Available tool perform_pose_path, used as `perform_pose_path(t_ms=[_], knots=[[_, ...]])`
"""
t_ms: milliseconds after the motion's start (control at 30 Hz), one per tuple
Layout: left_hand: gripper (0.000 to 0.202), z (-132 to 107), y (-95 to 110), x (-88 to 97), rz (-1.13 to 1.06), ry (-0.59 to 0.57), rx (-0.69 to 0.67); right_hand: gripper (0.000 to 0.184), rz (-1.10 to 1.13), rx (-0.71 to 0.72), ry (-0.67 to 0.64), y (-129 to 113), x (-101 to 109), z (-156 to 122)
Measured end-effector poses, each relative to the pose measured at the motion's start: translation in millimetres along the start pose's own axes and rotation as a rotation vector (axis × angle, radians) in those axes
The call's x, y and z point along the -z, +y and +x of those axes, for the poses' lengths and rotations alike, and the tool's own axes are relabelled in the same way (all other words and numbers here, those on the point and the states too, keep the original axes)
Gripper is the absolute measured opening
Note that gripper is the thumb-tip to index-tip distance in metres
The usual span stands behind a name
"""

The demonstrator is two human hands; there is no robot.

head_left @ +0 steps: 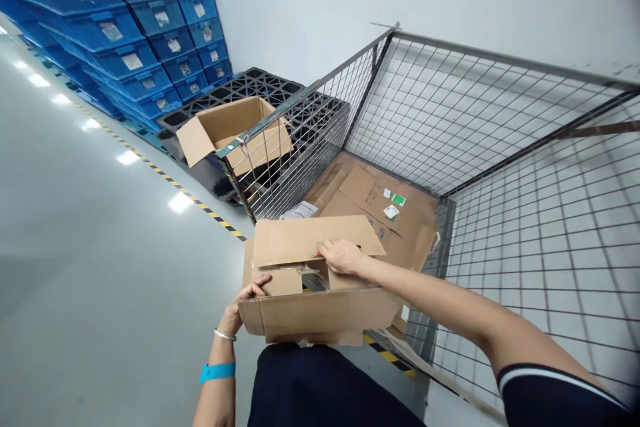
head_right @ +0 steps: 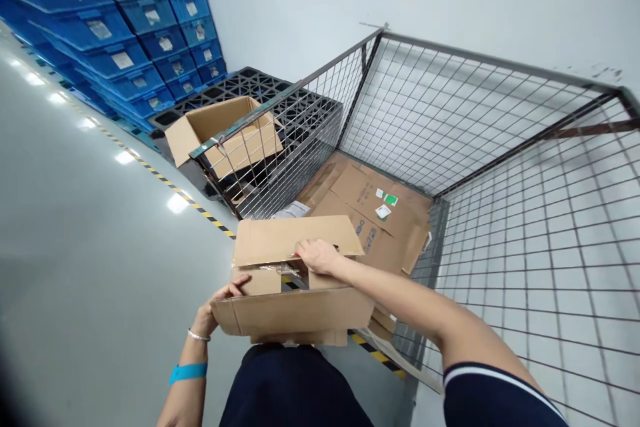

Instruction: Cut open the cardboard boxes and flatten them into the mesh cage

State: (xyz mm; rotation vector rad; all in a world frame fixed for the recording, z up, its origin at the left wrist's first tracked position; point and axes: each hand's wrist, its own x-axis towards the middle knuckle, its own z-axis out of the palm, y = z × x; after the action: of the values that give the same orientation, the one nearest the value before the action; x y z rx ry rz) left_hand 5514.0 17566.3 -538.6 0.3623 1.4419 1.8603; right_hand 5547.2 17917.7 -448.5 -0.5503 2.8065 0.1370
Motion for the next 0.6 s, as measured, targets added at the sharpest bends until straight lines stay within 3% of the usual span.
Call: perform_pose_path(t_ms=[133,267,367,500,600], knots=[[0.051,-3.3,-0.8,13.7,0.013,-0.136,0.027,0.023,0.058,-0.052,-0.01,6.9,50.3,-0.6],[0.066,0.2,7.6,26.8,0.267,-0.294,0.113,0.017,0.115,-0.115,-0.057,33.7,107.6,25.5],[0.08,12.9,18.3,36.8,0.483,-0.4,0.226,0.016,0.124,-0.096,-0.021,53.7,135.8,48.3],[0.094,40.6,33.2,31.2,0.95,-0.545,0.226,0.021,0.021,-0.208,0.083,53.6,136.9,55.1],[0.061,63.3,36.0,7.7,1.387,-0.566,-0.001,0.027,-0.034,-0.426,0.248,39.9,112.1,42.2]])
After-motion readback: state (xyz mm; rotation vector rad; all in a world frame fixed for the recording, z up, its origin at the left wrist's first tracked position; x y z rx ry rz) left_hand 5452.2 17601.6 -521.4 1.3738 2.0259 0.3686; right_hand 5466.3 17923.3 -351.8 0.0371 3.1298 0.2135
